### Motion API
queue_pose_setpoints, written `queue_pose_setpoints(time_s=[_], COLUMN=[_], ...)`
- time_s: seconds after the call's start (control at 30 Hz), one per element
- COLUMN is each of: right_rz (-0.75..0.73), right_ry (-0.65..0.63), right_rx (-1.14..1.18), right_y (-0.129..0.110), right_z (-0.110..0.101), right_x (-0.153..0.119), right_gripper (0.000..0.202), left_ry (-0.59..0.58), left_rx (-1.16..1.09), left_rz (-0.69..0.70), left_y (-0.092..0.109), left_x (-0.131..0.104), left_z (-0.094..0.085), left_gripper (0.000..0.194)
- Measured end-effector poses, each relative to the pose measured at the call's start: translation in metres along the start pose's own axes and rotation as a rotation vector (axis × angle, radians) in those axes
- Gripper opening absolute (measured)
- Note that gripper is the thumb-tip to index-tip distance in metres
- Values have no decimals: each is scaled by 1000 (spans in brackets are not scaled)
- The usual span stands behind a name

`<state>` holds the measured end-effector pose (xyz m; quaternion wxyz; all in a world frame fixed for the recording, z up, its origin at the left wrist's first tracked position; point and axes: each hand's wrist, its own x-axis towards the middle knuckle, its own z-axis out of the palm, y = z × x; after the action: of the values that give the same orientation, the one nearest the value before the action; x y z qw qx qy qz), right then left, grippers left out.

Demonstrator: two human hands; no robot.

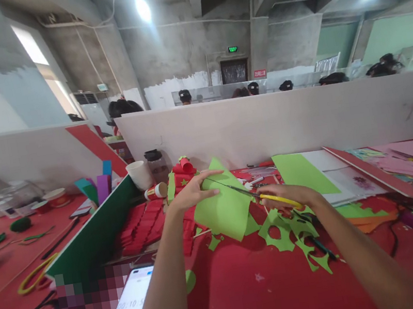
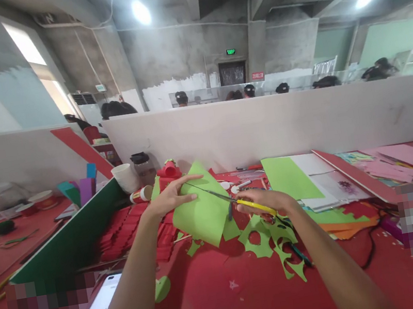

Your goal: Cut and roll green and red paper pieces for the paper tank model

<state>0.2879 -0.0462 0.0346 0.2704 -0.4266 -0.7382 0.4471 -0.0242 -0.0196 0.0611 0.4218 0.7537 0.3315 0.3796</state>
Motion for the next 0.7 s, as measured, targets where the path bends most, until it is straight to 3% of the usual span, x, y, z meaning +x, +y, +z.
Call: queue_pose_setpoints(time_s=[0.1,0.27,0.43,0.57,0.7], right_rz=[55,49,17,-10,-53], right_ry=[-170,-169,-177,-196,-103], right_rx=[-10,-22,-143,-150,-104], right_y=[-9,-21,-23,-20,-14], right_z=[-7,-16,-24,-27,-25], right_x=[11,19,23,27,31], right_gripper=[33,37,52,46,41], left_ry=[71,70,66,64,94], left_rx=[35,68,125,150,150], left_rz=[34,12,77,100,126], left_y=[2,3,-1,-4,-6], left_x=[7,12,14,16,19], left_z=[-4,-9,-14,-13,-9], left_gripper=[58,60,57,51,48])
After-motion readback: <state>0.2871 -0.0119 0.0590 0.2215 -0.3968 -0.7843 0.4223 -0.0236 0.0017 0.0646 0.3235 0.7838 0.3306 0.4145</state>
